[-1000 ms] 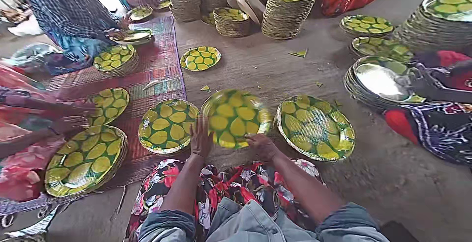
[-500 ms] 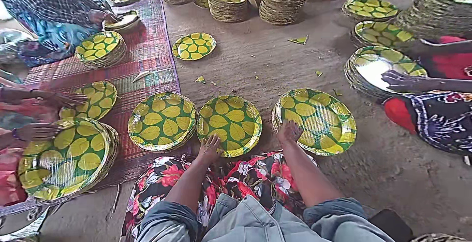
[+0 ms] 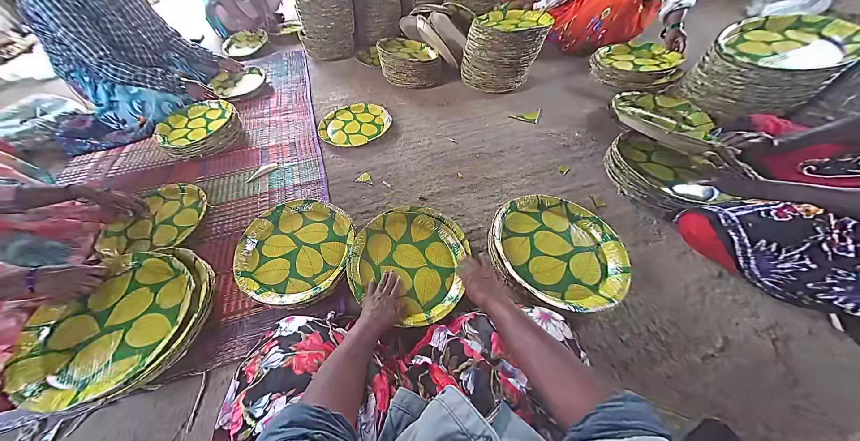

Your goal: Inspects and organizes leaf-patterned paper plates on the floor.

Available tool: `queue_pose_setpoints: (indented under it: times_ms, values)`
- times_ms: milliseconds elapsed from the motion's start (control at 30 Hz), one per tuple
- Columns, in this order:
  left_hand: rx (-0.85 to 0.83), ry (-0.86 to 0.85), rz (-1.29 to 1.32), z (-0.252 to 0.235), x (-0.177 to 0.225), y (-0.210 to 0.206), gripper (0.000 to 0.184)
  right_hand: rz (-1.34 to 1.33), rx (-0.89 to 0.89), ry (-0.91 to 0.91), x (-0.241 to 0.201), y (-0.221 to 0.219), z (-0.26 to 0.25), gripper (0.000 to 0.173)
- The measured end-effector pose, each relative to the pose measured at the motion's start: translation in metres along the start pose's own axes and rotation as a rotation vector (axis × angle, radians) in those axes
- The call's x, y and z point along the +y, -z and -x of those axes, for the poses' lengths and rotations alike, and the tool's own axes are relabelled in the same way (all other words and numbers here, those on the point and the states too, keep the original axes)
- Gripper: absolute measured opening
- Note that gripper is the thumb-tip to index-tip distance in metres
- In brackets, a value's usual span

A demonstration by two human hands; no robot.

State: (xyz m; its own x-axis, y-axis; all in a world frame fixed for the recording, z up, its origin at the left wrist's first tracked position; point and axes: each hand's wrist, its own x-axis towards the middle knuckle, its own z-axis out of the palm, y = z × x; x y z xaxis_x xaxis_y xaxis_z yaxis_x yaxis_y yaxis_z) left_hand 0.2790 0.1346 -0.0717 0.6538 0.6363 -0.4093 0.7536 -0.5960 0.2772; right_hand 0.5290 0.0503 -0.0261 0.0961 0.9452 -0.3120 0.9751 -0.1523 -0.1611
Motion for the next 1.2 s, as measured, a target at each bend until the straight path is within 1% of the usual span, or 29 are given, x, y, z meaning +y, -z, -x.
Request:
queue_pose_setpoints:
  times_ms: [67, 100, 133, 167, 200, 233, 267, 333, 400, 467, 500, 533, 567, 600, 633, 667, 700, 733, 767, 800, 833, 867, 900, 967, 1000, 1033, 1067, 1133, 1200]
  values:
    - [-0.011, -0.002, 0.013, -0.002, 0.002, -0.001, 0.069, -0.059, 0.187, -0.261, 0.008, 0.008, 0.003, 0.053]
    - [-0.004, -0.008, 0.017, -0.004, 0.001, -0.002, 0.07, -0.122, 0.233, -0.391, 0.014, 0.01, 0.003, 0.062]
    - [-0.006, -0.014, 0.021, -0.006, 0.0, -0.001, 0.07, -0.181, 0.228, -0.503, 0.021, 0.011, 0.003, 0.067]
    - [-0.011, -0.02, 0.014, -0.008, -0.001, 0.0, 0.07, -0.213, 0.188, -0.598, 0.027, 0.013, 0.004, 0.062]
    - [-0.01, -0.028, 0.0, -0.01, 0.0, 0.001, 0.068, -0.215, 0.143, -0.664, 0.032, 0.015, 0.004, 0.051]
    - [0.004, -0.035, -0.01, -0.011, 0.0, 0.001, 0.064, -0.217, 0.123, -0.705, 0.037, 0.016, 0.004, 0.046]
    - [0.027, -0.039, -0.013, -0.011, 0.001, 0.003, 0.06, -0.232, 0.133, -0.725, 0.041, 0.018, 0.003, 0.045]
    - [0.058, -0.033, -0.031, -0.011, 0.003, 0.005, 0.053, -0.275, 0.205, -0.739, 0.049, 0.015, 0.003, 0.045]
    - [0.07, -0.033, -0.005, -0.015, 0.002, 0.004, 0.051, -0.317, 0.303, -0.736, 0.053, 0.014, 0.007, 0.043]
    - [0.073, -0.02, 0.079, -0.016, 0.001, 0.006, 0.052, -0.298, 0.467, -0.694, 0.052, 0.02, 0.012, 0.041]
    - [0.109, -0.011, 0.133, -0.014, 0.001, 0.008, 0.055, -0.275, 0.558, -0.628, 0.048, 0.024, 0.016, 0.04]
    - [0.201, 0.004, 0.172, -0.011, 0.001, 0.01, 0.059, -0.237, 0.624, -0.533, 0.044, 0.027, 0.017, 0.039]
    - [0.362, 0.017, 0.186, -0.007, 0.002, 0.011, 0.063, -0.187, 0.679, -0.402, 0.037, 0.024, 0.017, 0.034]
    - [0.595, 0.007, 0.177, -0.007, 0.002, 0.01, 0.065, -0.142, 0.69, -0.25, 0.03, 0.019, 0.014, 0.03]
    - [0.84, -0.018, 0.144, -0.011, 0.002, 0.009, 0.064, -0.122, 0.634, -0.091, 0.022, 0.014, 0.013, 0.028]
    - [0.987, -0.034, 0.108, -0.012, 0.003, 0.012, 0.063, -0.108, 0.513, 0.064, 0.013, 0.009, 0.013, 0.029]
    - [1.015, -0.044, 0.078, -0.01, 0.004, 0.016, 0.062, -0.081, 0.396, 0.191, 0.004, 0.003, 0.009, 0.031]
    - [0.925, -0.046, 0.061, -0.004, 0.006, 0.019, 0.061, -0.048, 0.267, 0.278, -0.003, -0.002, 0.004, 0.031]
    - [0.718, -0.033, 0.06, 0.002, 0.009, 0.02, 0.059, -0.015, 0.089, 0.297, -0.008, -0.003, 0.0, 0.032]
    - [0.472, -0.018, 0.05, 0.004, 0.01, 0.02, 0.057, 0.025, -0.053, 0.262, -0.01, -0.004, -0.003, 0.034]
    - [0.271, -0.02, 0.024, 0.0, 0.009, 0.012, 0.057, 0.046, -0.11, 0.187, -0.008, -0.006, -0.005, 0.038]
    - [0.126, -0.027, 0.017, -0.003, 0.007, 0.005, 0.062, 0.048, -0.09, 0.09, -0.004, -0.007, -0.005, 0.043]
    - [0.067, -0.033, 0.015, -0.005, 0.006, 0.001, 0.066, 0.026, -0.021, -0.028, 0.0, -0.004, -0.002, 0.047]
    - [0.04, -0.026, 0.011, -0.007, 0.007, 0.0, 0.067, -0.047, 0.164, -0.316, 0.013, 0.003, 0.001, 0.055]
    - [0.042, -0.024, 0.012, -0.009, 0.008, 0.001, 0.066, -0.104, 0.205, -0.459, 0.022, 0.006, 0.001, 0.06]
    - [0.053, -0.021, 0.007, -0.009, 0.008, 0.002, 0.065, -0.152, 0.191, -0.585, 0.031, 0.008, 0.002, 0.063]
    - [0.06, -0.011, 0.002, -0.01, 0.008, 0.002, 0.064, -0.174, 0.137, -0.685, 0.038, 0.009, 0.003, 0.06]
    - [0.066, 0.009, 0.0, -0.011, 0.008, 0.006, 0.061, -0.194, 0.039, -0.765, 0.046, 0.012, 0.004, 0.044]
    - [0.068, 0.006, 0.013, -0.012, 0.006, 0.006, 0.06, -0.216, 0.059, -0.754, 0.047, 0.015, 0.005, 0.039]
